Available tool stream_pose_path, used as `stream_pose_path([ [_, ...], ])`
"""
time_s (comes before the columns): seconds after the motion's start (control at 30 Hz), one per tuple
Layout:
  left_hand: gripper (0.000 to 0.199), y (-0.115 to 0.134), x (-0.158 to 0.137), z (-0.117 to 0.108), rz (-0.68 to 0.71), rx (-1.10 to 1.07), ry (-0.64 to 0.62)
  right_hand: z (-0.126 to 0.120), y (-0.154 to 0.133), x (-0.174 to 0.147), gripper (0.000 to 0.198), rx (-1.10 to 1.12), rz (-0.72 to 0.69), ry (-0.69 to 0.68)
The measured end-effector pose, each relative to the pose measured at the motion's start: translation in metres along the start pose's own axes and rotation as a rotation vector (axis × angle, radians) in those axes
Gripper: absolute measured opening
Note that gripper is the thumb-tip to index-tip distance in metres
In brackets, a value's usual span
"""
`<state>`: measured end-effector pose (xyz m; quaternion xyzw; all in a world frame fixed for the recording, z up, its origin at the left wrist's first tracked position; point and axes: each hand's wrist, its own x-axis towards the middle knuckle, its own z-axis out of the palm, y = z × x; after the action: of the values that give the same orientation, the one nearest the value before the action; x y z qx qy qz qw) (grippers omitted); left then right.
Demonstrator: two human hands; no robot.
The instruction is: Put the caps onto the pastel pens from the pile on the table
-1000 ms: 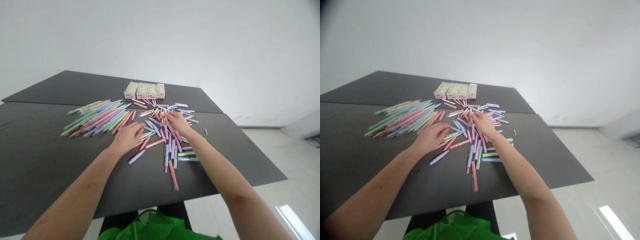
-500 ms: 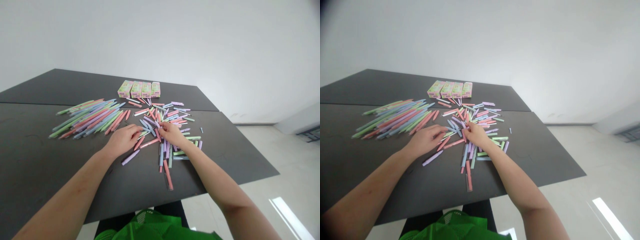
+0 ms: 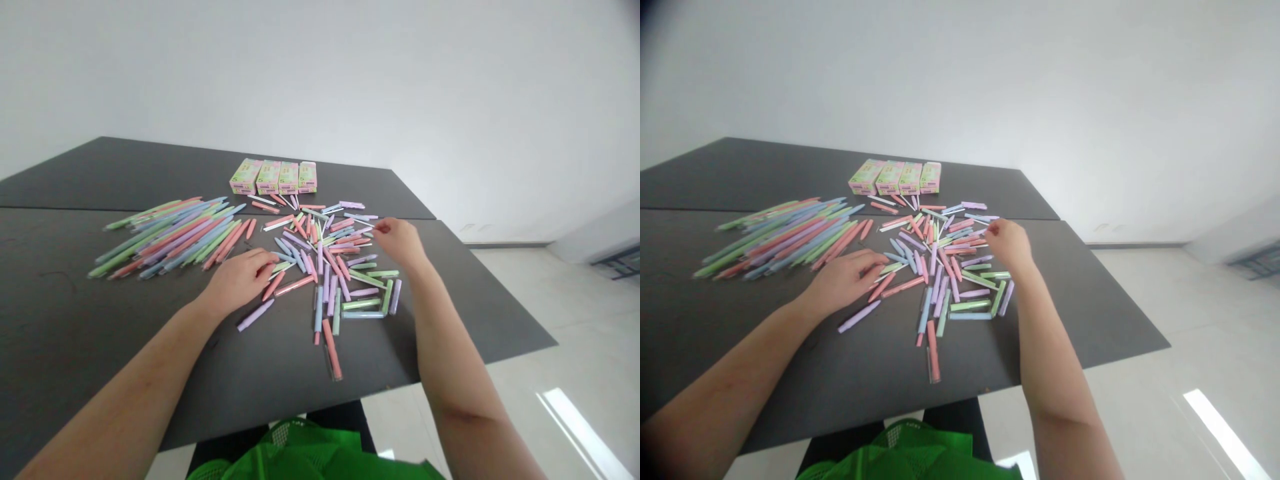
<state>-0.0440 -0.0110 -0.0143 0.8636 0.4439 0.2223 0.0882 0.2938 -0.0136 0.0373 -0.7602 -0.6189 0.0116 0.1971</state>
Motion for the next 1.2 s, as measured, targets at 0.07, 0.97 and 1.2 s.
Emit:
stream_pose_path([
  [0.07, 0.027, 0.000, 0.000, 0.000, -0.003, 0.000, 0.000, -0.010, 0.035, 0.009, 0.025, -0.149, 0.114, -0.039],
  [0.97, 0.029, 0.000, 0.001, 0.001, 0.018, -0.030, 0.011, 0.012, 0.015, 0.004, 0.017, 1.051, 0.143, -0.639],
  [1.2, 0.028, -0.002, 0.000, 0.001, 0.030, -0.035, -0.006, 0.016, -0.014, -0.003, 0.026, 1.399, 0.318, -0.838],
])
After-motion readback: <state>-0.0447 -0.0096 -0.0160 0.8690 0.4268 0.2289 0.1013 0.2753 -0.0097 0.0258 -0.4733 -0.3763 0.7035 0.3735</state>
